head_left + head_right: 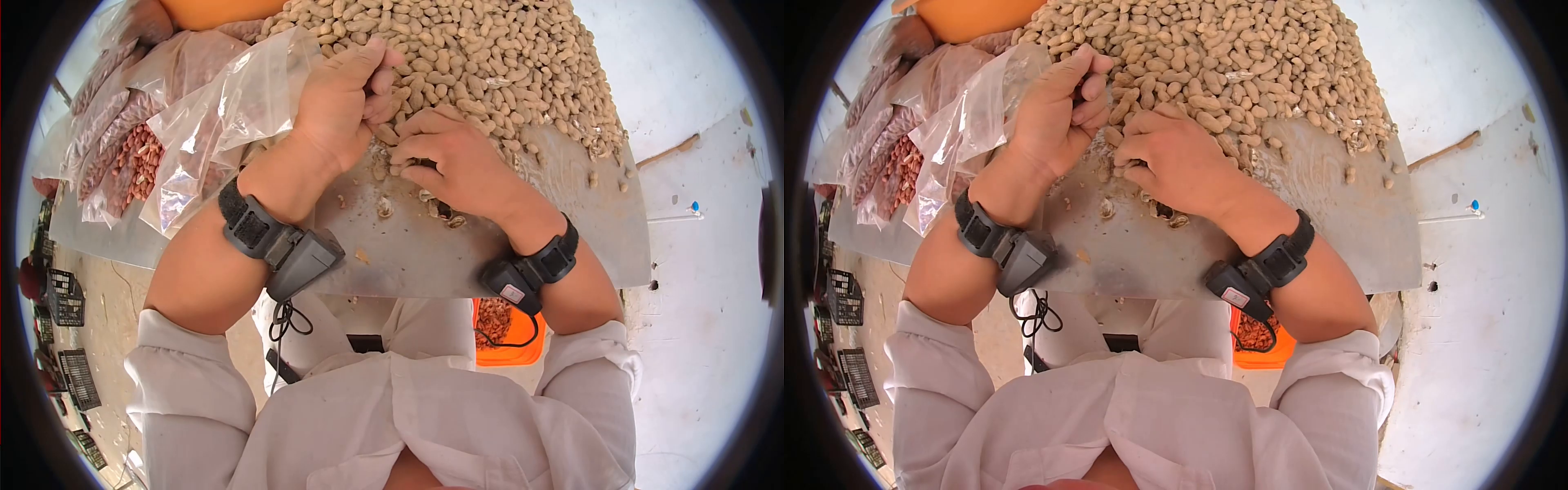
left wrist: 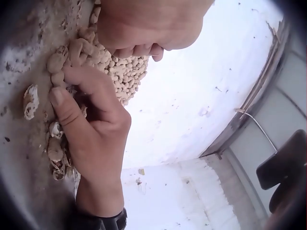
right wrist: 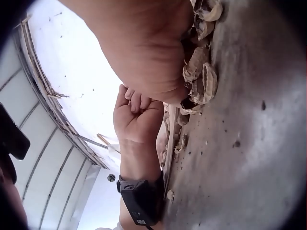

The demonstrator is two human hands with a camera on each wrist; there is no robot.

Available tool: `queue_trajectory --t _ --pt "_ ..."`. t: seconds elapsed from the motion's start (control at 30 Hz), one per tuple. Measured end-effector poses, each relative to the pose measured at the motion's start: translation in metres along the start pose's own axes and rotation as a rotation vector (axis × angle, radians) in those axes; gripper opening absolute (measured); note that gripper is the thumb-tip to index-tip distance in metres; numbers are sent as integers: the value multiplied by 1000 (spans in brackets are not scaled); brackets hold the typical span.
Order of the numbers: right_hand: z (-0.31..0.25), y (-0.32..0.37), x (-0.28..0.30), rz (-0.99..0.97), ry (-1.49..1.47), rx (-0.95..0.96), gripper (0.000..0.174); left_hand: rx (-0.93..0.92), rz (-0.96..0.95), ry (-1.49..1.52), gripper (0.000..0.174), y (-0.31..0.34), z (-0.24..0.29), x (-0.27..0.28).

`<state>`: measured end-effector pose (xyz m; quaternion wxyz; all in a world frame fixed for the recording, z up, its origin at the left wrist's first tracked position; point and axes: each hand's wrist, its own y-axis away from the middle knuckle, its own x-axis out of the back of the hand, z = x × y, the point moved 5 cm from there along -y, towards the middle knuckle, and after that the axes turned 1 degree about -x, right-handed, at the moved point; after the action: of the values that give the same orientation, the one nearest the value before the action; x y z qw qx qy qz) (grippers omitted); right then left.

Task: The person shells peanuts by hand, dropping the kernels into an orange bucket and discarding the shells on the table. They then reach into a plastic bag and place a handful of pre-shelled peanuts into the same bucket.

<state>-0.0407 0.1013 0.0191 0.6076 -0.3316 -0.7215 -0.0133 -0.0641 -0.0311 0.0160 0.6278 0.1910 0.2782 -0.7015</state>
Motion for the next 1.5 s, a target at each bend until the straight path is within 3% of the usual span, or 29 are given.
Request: queue_trajectory --t 0.1,0.2,0.3,0.37,0.5,0.6,0.8,1.1,1.27,1.37,1.5 --pt "5 -1 5 122 -217 42 13 13 -4 -49 24 2 -1 -2" --pt "14 4 17 205 -582 -262 13 53 -28 -115 22 3 -3 -4" --pt "21 6 29 336 -476 -199 15 95 -126 -169 19 6 -9 -9" --pt "23 8 29 366 -577 -250 15 107 -206 -216 17 9 -10 -14" --pt "20 9 30 477 -863 -264 15 60 -154 -384 18 11 -14 -17" --pt "27 14 35 547 -872 -301 16 72 -165 -383 18 11 -16 -16" --pt "29 12 28 514 -1095 -328 18 27 -203 -321 14 14 -15 -19" --pt "28 10 27 493 -916 -302 18 42 -219 -306 10 13 -19 -20" --pt "27 11 29 488 -989 -318 16 56 -210 -306 8 15 -18 -19" --pt "22 11 34 471 -939 -285 14 51 -251 -396 8 16 -18 -19" --pt "16 13 42 441 -820 -226 13 -95 -316 -635 9 17 -16 -21"
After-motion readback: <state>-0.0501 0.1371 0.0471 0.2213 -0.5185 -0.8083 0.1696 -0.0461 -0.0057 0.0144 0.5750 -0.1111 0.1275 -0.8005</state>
